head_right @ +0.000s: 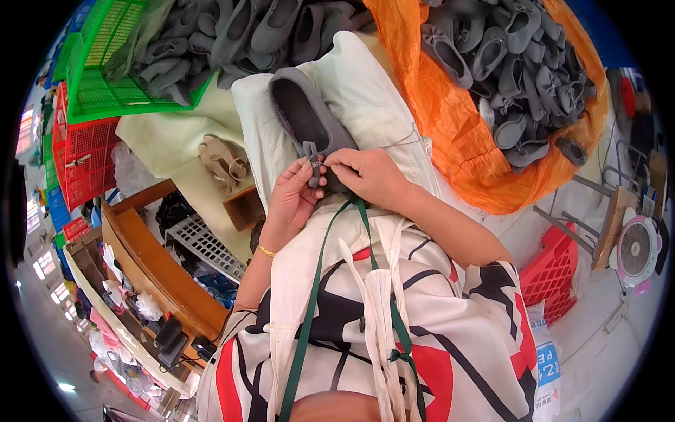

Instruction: The person sits at a table and sews a grey slip-on shoe using a needle and thread. They repeatedly pull the thread through the shoe's upper edge to secure it. The workspace contains large piles of similar grey shoes in baskets and bags.

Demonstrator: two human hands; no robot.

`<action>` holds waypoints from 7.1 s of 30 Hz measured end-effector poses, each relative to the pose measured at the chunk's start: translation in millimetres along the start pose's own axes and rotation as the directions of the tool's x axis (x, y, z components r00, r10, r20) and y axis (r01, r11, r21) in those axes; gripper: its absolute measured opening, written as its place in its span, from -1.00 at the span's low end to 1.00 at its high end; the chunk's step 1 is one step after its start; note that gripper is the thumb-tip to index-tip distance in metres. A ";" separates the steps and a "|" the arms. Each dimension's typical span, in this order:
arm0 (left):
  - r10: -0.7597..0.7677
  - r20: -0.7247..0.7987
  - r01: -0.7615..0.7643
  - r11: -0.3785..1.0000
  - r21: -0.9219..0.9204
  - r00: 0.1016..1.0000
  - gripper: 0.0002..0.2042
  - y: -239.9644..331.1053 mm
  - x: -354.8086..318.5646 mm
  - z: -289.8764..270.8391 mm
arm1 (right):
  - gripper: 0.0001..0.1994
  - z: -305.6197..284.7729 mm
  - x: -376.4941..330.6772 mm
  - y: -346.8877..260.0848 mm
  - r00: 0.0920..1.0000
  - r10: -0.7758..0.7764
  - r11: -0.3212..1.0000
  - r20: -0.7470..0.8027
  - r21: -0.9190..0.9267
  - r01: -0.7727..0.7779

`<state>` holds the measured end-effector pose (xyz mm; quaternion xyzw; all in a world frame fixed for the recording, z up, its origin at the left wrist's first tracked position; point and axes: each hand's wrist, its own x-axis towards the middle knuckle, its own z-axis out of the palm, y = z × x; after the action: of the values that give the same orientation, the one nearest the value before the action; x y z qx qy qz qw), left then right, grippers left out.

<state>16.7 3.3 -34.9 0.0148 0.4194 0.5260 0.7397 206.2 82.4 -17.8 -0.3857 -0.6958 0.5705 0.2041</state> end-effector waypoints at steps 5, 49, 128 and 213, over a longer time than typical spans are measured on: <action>-0.012 -0.019 0.012 1.000 0.005 1.000 -0.78 0.2 0.4 -0.8 | -0.84 0.3 1.2 -0.5 1.000 0.013 1.000 0.015 0.001 -0.013; 0.151 -0.122 -0.118 0.963 0.243 0.981 -0.82 -9.2 -3.7 5.0 | -0.82 7.8 12.4 2.1 0.944 0.290 0.944 0.156 0.118 -0.309; 0.476 0.514 -0.538 -0.097 0.837 0.713 -0.76 0.1 -38.1 -1.0 | -0.88 -53.7 -6.4 1.1 0.973 0.228 0.892 0.045 0.390 -0.228; 0.660 0.436 -0.547 -0.046 0.836 0.612 -0.78 -27.5 -38.6 -13.7 | -0.66 -67.9 -66.7 -163.5 0.637 -0.712 0.525 0.296 0.827 0.203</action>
<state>25.4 -45.2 -33.2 0.5935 0.6217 0.4458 0.2501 246.9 65.9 166.2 0.1460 -0.5121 0.8063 0.2573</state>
